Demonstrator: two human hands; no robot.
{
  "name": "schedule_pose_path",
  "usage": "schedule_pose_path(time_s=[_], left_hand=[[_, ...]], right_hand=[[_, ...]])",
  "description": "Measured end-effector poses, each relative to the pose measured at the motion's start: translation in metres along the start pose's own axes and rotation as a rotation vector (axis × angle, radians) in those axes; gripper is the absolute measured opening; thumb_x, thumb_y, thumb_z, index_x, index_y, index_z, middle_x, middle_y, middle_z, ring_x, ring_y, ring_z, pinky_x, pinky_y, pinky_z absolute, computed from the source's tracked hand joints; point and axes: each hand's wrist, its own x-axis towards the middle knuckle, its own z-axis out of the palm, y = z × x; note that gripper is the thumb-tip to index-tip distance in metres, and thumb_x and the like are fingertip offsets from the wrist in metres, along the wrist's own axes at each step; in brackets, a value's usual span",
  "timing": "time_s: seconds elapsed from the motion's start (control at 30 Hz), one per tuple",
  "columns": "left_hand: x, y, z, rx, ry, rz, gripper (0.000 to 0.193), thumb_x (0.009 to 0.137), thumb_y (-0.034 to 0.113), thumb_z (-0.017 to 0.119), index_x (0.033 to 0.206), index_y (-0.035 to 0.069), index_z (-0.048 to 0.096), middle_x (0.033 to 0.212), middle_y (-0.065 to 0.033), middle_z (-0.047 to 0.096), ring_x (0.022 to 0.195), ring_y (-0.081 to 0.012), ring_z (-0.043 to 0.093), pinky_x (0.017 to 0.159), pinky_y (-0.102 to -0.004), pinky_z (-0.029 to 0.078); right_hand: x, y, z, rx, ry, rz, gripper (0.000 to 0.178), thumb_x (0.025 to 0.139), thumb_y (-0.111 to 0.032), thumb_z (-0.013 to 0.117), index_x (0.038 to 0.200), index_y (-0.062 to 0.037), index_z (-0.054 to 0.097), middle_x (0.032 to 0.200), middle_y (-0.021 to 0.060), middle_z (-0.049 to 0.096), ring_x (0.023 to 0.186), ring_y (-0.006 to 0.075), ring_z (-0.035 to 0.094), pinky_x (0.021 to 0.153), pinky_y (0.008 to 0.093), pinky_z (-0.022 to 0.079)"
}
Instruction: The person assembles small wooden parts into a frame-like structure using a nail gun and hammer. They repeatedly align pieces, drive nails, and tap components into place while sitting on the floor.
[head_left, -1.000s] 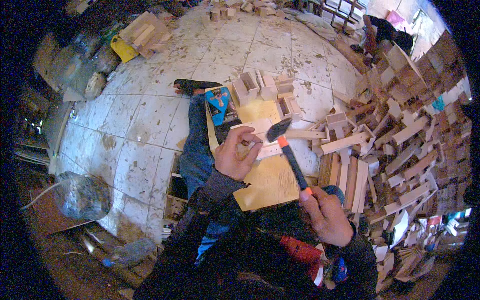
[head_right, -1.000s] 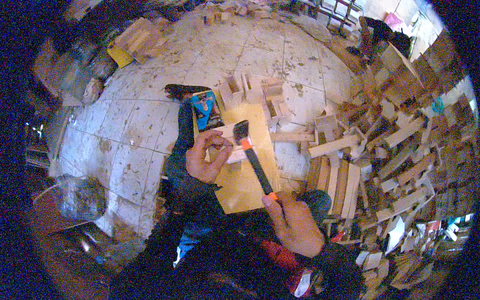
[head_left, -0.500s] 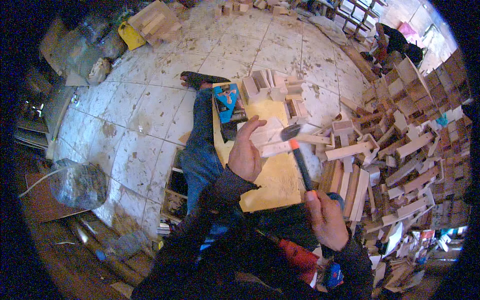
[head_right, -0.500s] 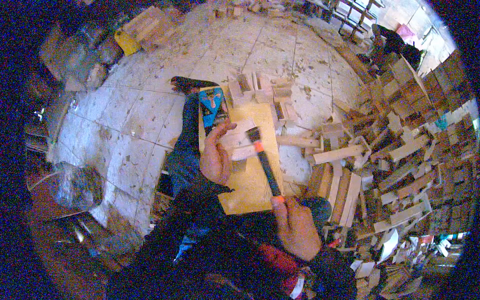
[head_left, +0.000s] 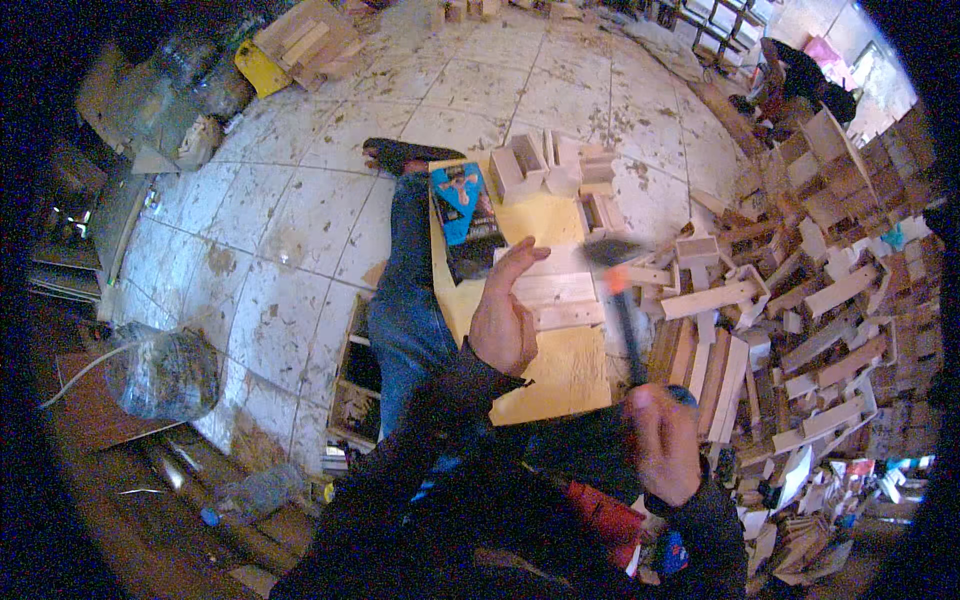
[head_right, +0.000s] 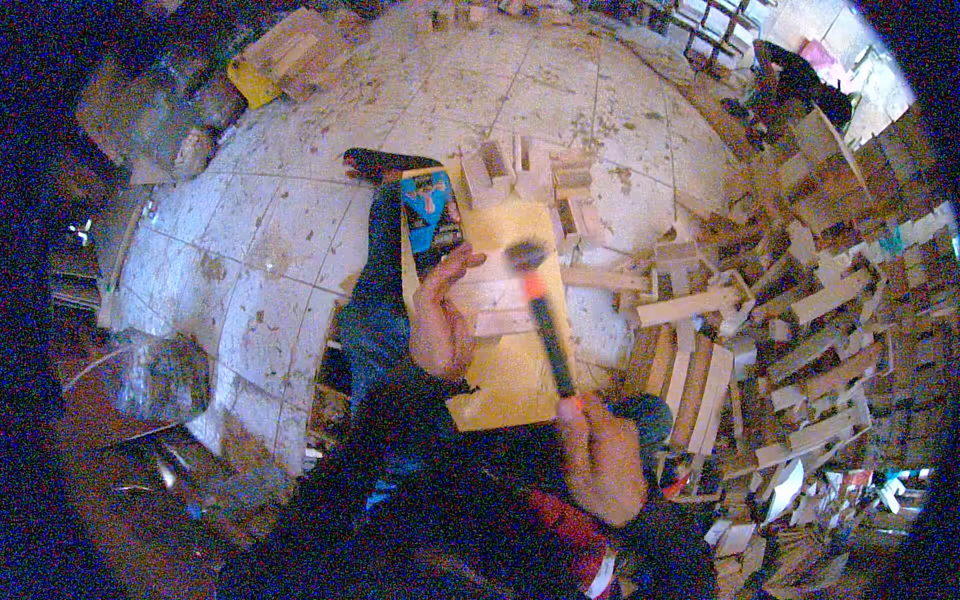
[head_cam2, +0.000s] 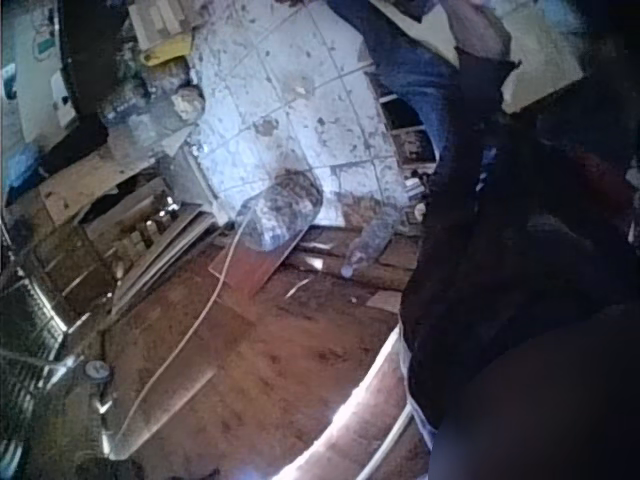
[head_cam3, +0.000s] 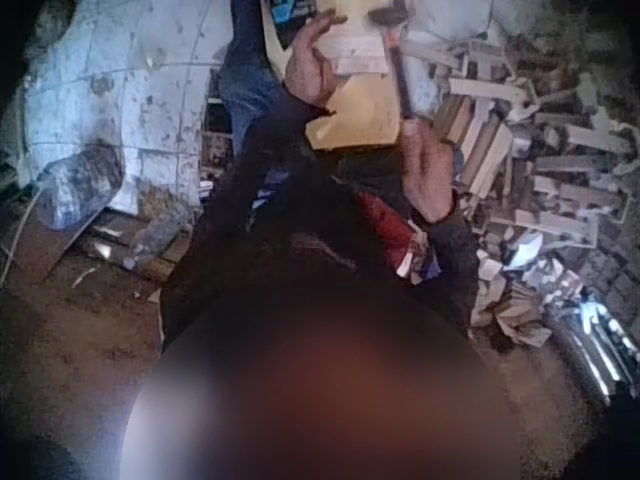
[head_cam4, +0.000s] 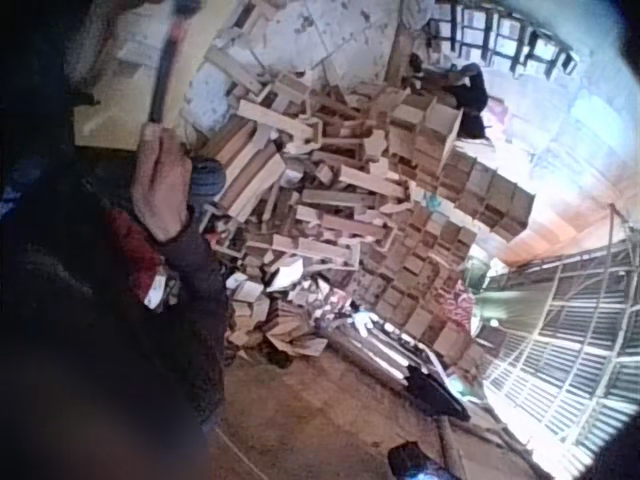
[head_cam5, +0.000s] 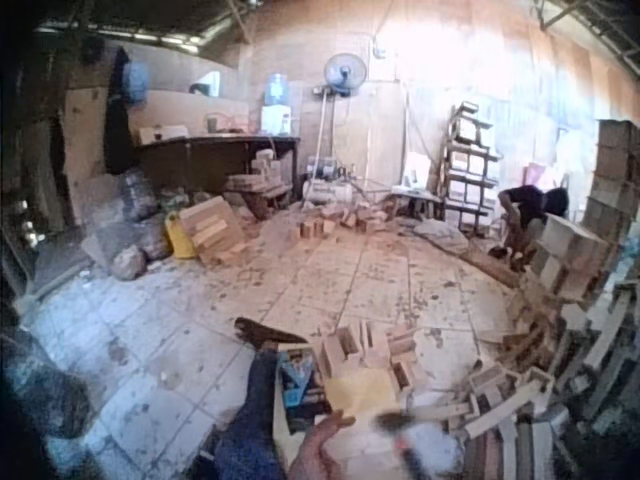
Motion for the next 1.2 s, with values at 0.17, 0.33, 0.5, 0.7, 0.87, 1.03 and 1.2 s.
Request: schedule_pose_path(time_s=[0.17, 0.33, 0.5, 0.7, 0.87, 1.03, 1.2], left_hand=[[0.001, 0.002, -0.002, 0.163, 0.019, 0.184, 0.066, 0.061, -0.015, 0.032, 0.124, 0.001, 0.040, 0.126, -0.0193, 0.051, 0.129, -0.0358, 0.038, 0.110, -0.0427, 0.026], [0.006, 0.006, -0.006, 0.213, -0.014, 0.181, 0.065, 0.061, -0.015, 0.031, 0.123, 0.001, 0.039, 0.125, -0.0210, 0.051, 0.128, -0.0376, 0.039, 0.109, -0.0435, 0.028], [0.005, 0.004, -0.002, 0.222, 0.013, 0.287, 0.062, 0.061, -0.015, 0.031, 0.120, 0.001, 0.040, 0.124, -0.0211, 0.051, 0.127, -0.0383, 0.040, 0.109, -0.0454, 0.027], [0.003, -0.001, -0.002, 0.244, 0.013, 0.289, 0.061, 0.061, -0.014, 0.032, 0.120, 0.001, 0.041, 0.126, -0.0209, 0.050, 0.126, -0.0389, 0.041, 0.110, -0.0450, 0.026], [-0.001, 0.002, -0.002, 0.182, 0.027, 0.155, 0.053, 0.067, -0.007, 0.039, 0.118, 0.002, 0.045, 0.130, -0.0220, 0.047, 0.122, -0.0374, 0.044, 0.107, -0.0428, 0.030], [-0.005, 0.004, -0.008, 0.403, -0.110, 0.283, 0.043, 0.079, 0.009, 0.062, 0.118, 0.003, 0.045, 0.123, -0.0233, 0.051, 0.116, -0.0370, 0.050, 0.099, -0.0453, 0.038], [-0.002, 0.013, -0.020, 0.590, -0.260, 0.664, 0.038, 0.071, 0.007, 0.070, 0.106, 0.003, 0.055, 0.113, -0.0187, 0.057, 0.108, -0.0384, 0.055, 0.093, -0.0474, 0.043]], right_hand=[[-0.016, -0.015, -0.012, 0.994, 0.081, -0.112, 0.038, 0.086, -0.044, 0.059, 0.070, -0.0105, 0.050, 0.056, 0.0061, 0.048, 0.047, 0.0224, 0.050, 0.048, 0.0394, 0.044], [0.003, -0.003, 0.010, -0.161, -0.071, 0.005, 0.036, 0.090, -0.039, 0.053, 0.083, -0.0036, 0.058, 0.063, 0.0134, 0.057, 0.054, 0.0295, 0.056, 0.055, 0.0413, 0.046], [-0.014, -0.004, -0.009, 0.317, 0.196, 0.128, 0.035, 0.091, -0.036, 0.049, 0.092, -0.0016, 0.059, 0.067, 0.0182, 0.063, 0.058, 0.0376, 0.061, 0.052, 0.0460, 0.046], [-0.006, 0.019, 0.018, -0.325, -0.023, -0.052, 0.038, 0.090, -0.039, 0.051, 0.098, -0.0026, 0.057, 0.062, 0.0211, 0.060, 0.053, 0.0412, 0.059, 0.048, 0.0499, 0.044], [-0.006, 0.040, 0.020, -0.216, -0.065, 0.095, 0.037, 0.098, -0.033, 0.042, 0.096, 0.0011, 0.058, 0.068, 0.0286, 0.059, 0.064, 0.0482, 0.058, 0.058, 0.0555, 0.044], [-0.012, 0.085, 0.032, -0.180, 0.113, 0.205, 0.037, 0.096, -0.034, 0.045, 0.096, -0.0007, 0.059, 0.070, 0.0266, 0.061, 0.064, 0.0461, 0.059, 0.057, 0.0545, 0.046], [-0.021, 0.144, 0.060, -0.311, 0.072, 0.240, 0.038, 0.091, -0.035, 0.056, 0.087, 0.0025, 0.062, 0.070, 0.0265, 0.061, 0.064, 0.0432, 0.062, 0.060, 0.0509, 0.048]])
